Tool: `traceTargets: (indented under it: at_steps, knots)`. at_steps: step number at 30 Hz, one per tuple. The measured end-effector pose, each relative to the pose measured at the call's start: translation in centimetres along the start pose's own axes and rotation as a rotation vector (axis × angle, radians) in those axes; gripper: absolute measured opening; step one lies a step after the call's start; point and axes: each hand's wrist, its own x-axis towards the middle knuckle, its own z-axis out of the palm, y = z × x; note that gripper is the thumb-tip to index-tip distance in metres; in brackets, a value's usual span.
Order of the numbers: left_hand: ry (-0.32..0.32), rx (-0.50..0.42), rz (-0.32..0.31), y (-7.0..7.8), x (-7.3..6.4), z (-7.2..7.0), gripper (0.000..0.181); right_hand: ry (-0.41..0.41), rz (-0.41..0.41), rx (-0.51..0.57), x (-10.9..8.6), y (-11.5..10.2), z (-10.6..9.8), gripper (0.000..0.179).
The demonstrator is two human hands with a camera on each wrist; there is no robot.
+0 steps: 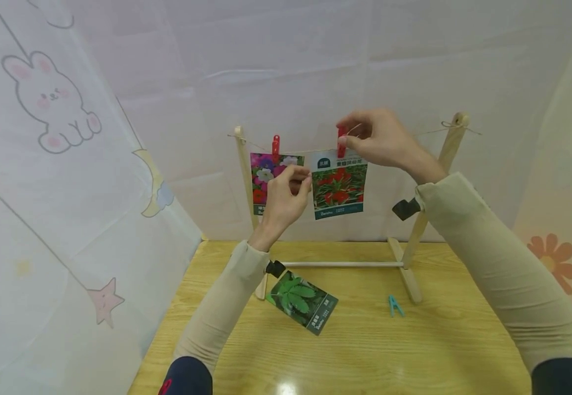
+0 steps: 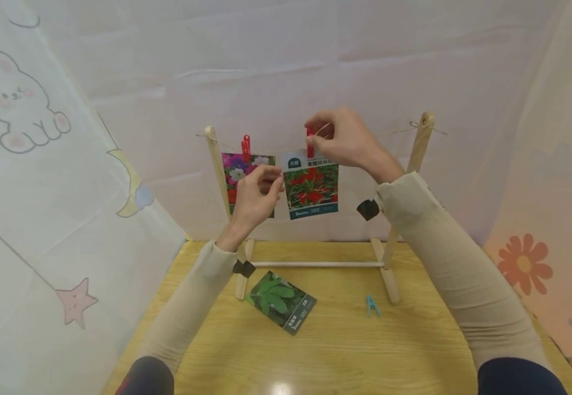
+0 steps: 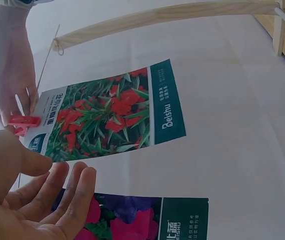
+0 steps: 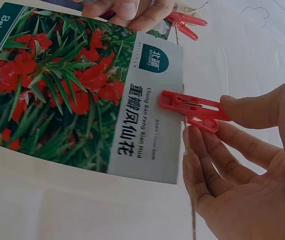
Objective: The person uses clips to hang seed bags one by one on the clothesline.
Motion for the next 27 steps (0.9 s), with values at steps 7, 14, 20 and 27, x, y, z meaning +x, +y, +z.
traceTargets:
  at_steps: [7,14,20,27]
  knots:
    - [0.018,0.019,-0.010,-0.3,-0.5,-0.7,0.019,-0.001,0.026,0.020,-0.3,-0.1,0.1,0.036]
    - [0.006,0.020,-0.017,-0.5,-0.9,-1.4,0.020,0.006,0.040,0.012,-0.9,-0.2,-0.1,0.037]
    - [0.005,0.038,-0.032,-0.8,-1.4,-1.7,0.019,0.036,0.033,0.019,-1.9,0.1,-0.2,0.036]
    - [-0.013,0.057,-0.036,-1.2,-2.3,-2.2,0.021,0.080,-0.034,0.000,-3.2,0.3,0.3,0.029]
